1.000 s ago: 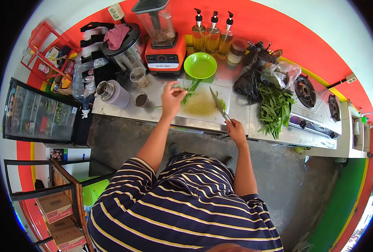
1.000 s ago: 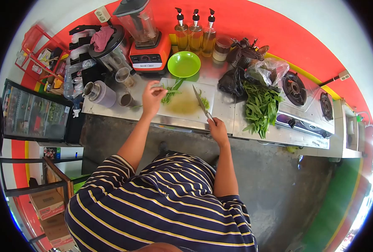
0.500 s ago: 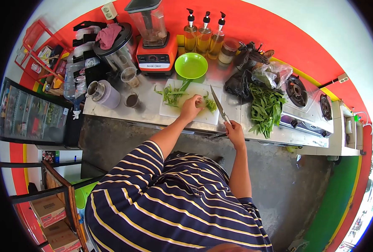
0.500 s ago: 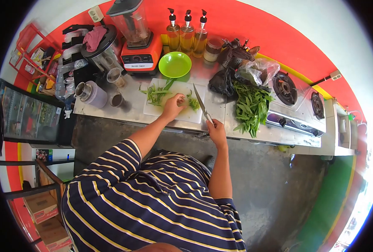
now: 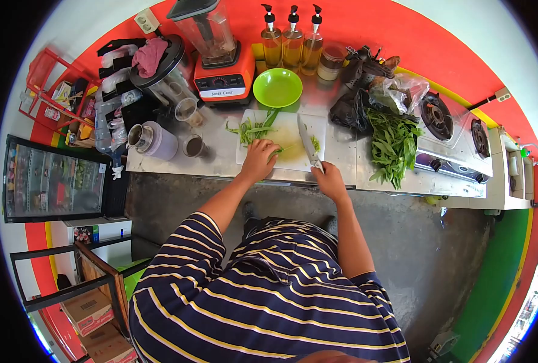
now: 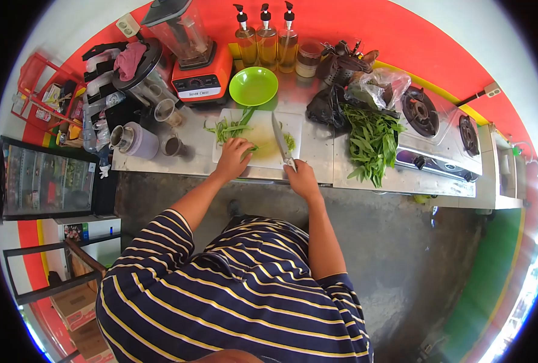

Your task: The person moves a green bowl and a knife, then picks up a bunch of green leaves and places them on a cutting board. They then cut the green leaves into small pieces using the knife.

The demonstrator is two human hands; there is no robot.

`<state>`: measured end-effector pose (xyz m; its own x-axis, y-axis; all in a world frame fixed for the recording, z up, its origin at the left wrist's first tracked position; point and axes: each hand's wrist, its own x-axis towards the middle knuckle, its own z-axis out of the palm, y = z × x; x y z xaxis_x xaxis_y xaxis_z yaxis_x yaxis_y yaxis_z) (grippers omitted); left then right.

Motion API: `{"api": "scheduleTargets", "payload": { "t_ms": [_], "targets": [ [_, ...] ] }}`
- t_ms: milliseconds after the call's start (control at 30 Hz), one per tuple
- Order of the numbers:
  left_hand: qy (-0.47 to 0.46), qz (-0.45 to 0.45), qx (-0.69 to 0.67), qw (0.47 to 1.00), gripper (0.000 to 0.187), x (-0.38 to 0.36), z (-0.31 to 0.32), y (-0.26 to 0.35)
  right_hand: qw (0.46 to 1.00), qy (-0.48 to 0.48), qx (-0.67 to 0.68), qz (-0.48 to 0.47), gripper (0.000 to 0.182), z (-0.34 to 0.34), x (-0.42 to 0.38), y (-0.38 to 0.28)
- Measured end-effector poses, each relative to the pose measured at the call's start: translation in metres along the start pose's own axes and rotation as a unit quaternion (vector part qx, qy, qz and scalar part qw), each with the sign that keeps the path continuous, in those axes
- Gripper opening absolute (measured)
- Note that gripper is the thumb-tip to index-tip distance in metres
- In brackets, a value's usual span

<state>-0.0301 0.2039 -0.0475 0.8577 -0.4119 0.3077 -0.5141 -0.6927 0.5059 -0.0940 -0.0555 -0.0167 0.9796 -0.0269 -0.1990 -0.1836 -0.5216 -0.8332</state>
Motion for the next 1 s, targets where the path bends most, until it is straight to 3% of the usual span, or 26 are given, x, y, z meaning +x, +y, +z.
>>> {"api": "scheduleTargets", "payload": {
  "t_ms": [100,267,433,600,667,900,1000],
  "targets": [
    [-0.004,0.023,-0.014,1.000,0.021,0.006,0.008,-0.004,0.996,0.040,-0.076,-0.014,0.037,0.018,0.006,-0.007],
    [-0.004,0.015,-0.060,0.998,0.017,0.014,0.025,-0.008,0.973,0.003,-0.226,0.035,0.036,0.032,0.009,-0.028],
    [0.034,0.023,-0.014,0.999,0.013,0.017,0.035,-0.007,0.965,-0.023,-0.255,0.062,0.035,0.042,0.015,-0.043],
    [0.016,0.026,0.022,0.999,0.018,0.016,0.032,-0.004,0.942,-0.061,-0.318,0.091,0.034,0.051,0.023,-0.059],
    [0.012,0.030,0.024,0.999,0.020,0.016,0.032,-0.003,0.916,-0.065,-0.385,0.087,0.024,0.052,0.023,-0.068],
    [0.024,0.031,0.039,0.998,0.023,0.015,0.030,-0.002,0.895,-0.072,-0.433,0.076,0.022,0.055,0.021,-0.071],
    [0.016,0.026,0.021,0.999,0.024,0.016,0.029,-0.002,0.922,-0.048,-0.368,0.108,0.027,0.071,0.021,-0.051]
  ]
}}
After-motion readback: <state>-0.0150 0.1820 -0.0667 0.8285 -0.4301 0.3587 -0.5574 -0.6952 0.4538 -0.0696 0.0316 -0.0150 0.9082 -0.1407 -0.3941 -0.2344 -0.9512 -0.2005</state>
